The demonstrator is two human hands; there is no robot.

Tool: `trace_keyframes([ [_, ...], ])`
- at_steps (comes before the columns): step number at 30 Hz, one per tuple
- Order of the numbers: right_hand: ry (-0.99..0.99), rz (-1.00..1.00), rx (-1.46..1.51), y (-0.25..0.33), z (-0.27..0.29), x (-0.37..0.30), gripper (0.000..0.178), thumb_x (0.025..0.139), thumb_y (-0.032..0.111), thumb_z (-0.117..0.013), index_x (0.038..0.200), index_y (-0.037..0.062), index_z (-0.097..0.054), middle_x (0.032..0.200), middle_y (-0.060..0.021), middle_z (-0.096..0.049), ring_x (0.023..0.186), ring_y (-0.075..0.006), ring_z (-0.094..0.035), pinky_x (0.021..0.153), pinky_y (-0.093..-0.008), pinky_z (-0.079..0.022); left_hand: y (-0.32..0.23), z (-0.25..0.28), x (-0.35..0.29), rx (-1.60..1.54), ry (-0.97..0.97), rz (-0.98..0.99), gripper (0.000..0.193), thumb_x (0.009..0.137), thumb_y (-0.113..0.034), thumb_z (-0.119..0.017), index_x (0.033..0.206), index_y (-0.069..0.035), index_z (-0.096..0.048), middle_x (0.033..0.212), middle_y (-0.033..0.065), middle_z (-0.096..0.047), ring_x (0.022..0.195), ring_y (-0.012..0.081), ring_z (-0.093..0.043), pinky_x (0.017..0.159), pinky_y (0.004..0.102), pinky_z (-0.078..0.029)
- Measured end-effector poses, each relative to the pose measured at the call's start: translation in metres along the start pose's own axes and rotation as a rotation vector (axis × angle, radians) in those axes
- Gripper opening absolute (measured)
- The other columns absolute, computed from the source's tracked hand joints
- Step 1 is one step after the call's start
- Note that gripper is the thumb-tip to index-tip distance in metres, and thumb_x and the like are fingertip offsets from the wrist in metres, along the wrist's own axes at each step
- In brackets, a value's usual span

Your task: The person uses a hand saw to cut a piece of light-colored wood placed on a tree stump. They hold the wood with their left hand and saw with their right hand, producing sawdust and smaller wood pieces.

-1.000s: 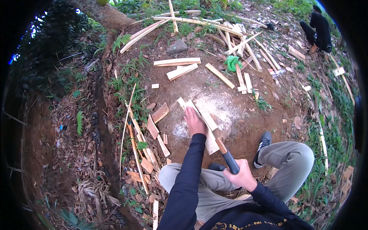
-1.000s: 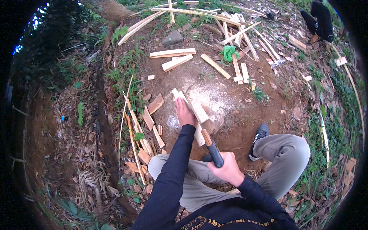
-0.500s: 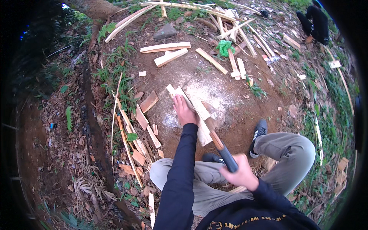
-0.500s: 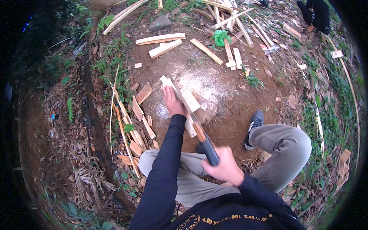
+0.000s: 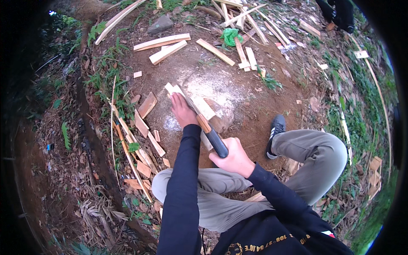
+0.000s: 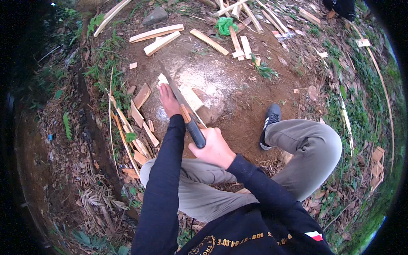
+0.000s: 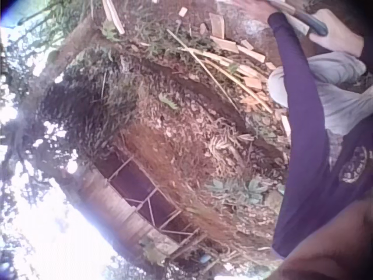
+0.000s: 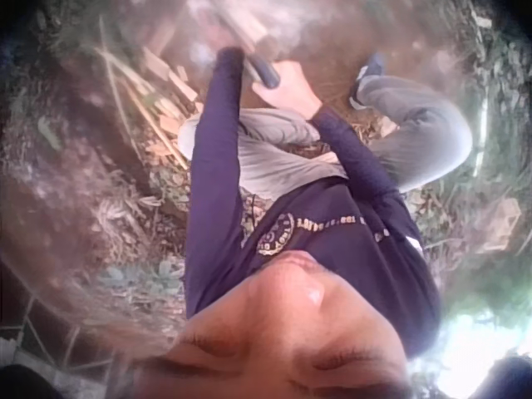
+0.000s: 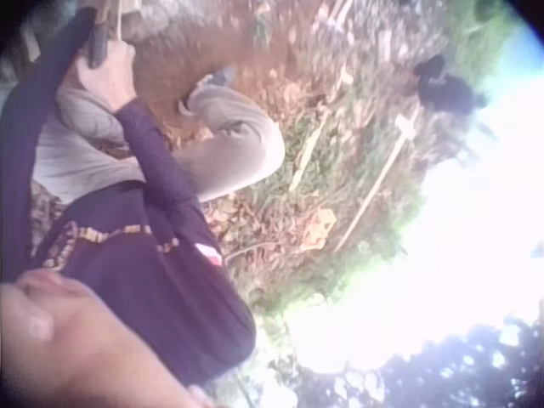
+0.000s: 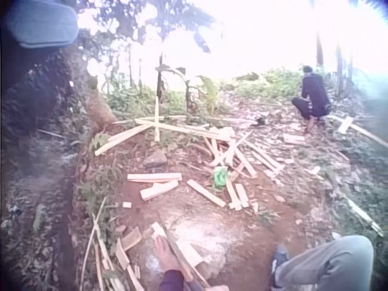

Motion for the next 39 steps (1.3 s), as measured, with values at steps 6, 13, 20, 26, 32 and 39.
trace_keyframes([
  [6, 0.008, -0.070, 0.171, 0.002, 0.038, -0.079, 0.022, 0.070, 0.011, -0.072, 0.064, 0.0008, -0.053, 0.050, -0.0095, -0.046, 0.045, -0.0115, -0.049, 0.048, -0.0343, -0.042, -0.021, 0.018, 0.009, 0.157, -0.002, -0.009, 0.055, 0.088, -0.008, -0.050, 0.142, 0.003, -0.042, 0.155, 0.0160, -0.034, 0.146, 0.0302, -0.027, 0.110, 0.0564, -0.031],
  [13, -0.050, 0.004, 0.049, 0.004, 0.012, 0.008, 0.020, 0.073, 0.014, -0.070, 0.071, -0.0002, -0.056, 0.053, -0.0122, -0.050, 0.047, -0.0141, -0.048, 0.050, -0.0356, -0.044, -0.016, 0.006, 0.002, 0.180, 0.081, 0.011, 0.063, 0.087, -0.018, -0.055, 0.145, 0.000, -0.039, 0.156, 0.0131, -0.033, 0.148, 0.0269, -0.024, 0.110, 0.0573, -0.028],
  [20, -0.005, -0.024, 0.087, 0.035, 0.022, -0.033, 0.022, 0.072, 0.006, -0.066, 0.060, 0.0039, -0.047, 0.054, -0.0010, -0.046, 0.053, -0.0055, -0.043, 0.049, -0.0282, -0.037, -0.017, 0.016, 0.005, 0.230, 0.057, 0.015, 0.059, 0.088, -0.012, -0.051, 0.144, 0.002, -0.039, 0.158, 0.0137, -0.029, 0.149, 0.0277, -0.021, 0.114, 0.0579, -0.023],
  [26, 0.007, 0.009, 0.035, 0.012, 0.012, -0.001, 0.028, 0.073, 0.008, -0.068, 0.058, 0.0047, -0.044, 0.052, 0.0002, -0.041, 0.048, -0.0083, -0.041, 0.047, -0.0293, -0.035, -0.010, 0.013, 0.006, 0.030, 0.021, -0.002, 0.056, 0.090, -0.006, -0.046, 0.143, 0.006, -0.038, 0.156, 0.0203, -0.029, 0.148, 0.0328, -0.021, 0.118, 0.0513, -0.021],
  [32, -0.004, -0.012, 0.048, 0.020, 0.023, -0.031, 0.020, 0.072, 0.009, -0.067, 0.064, -0.0012, -0.052, 0.050, -0.0072, -0.046, 0.048, -0.0076, -0.043, 0.048, -0.0316, -0.041, -0.017, 0.015, 0.006, -0.055, -0.015, -0.031, 0.056, 0.089, -0.006, -0.050, 0.141, 0.010, -0.039, 0.154, 0.0247, -0.030, 0.147, 0.0370, -0.022, 0.120, 0.0471, -0.020],
  [39, 0.016, 0.018, 0.070, -0.001, 0.020, -0.029, 0.023, 0.072, 0.009, -0.069, 0.064, 0.0007, -0.050, 0.051, -0.0040, -0.043, 0.049, -0.0062, -0.040, 0.045, -0.0299, -0.036, -0.007, 0.014, 0.005, -0.019, -0.029, -0.048, 0.055, 0.087, -0.003, -0.047, 0.140, 0.011, -0.040, 0.153, 0.0250, -0.032, 0.146, 0.0368, -0.024, 0.120, 0.0456, -0.022],
])
Point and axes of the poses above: each hand's wrist, its own x-axis towards the middle knuckle, its own z-axis out of the back of the hand, y = z × x, the point moved 5 cm from there along x, towards the middle knuckle
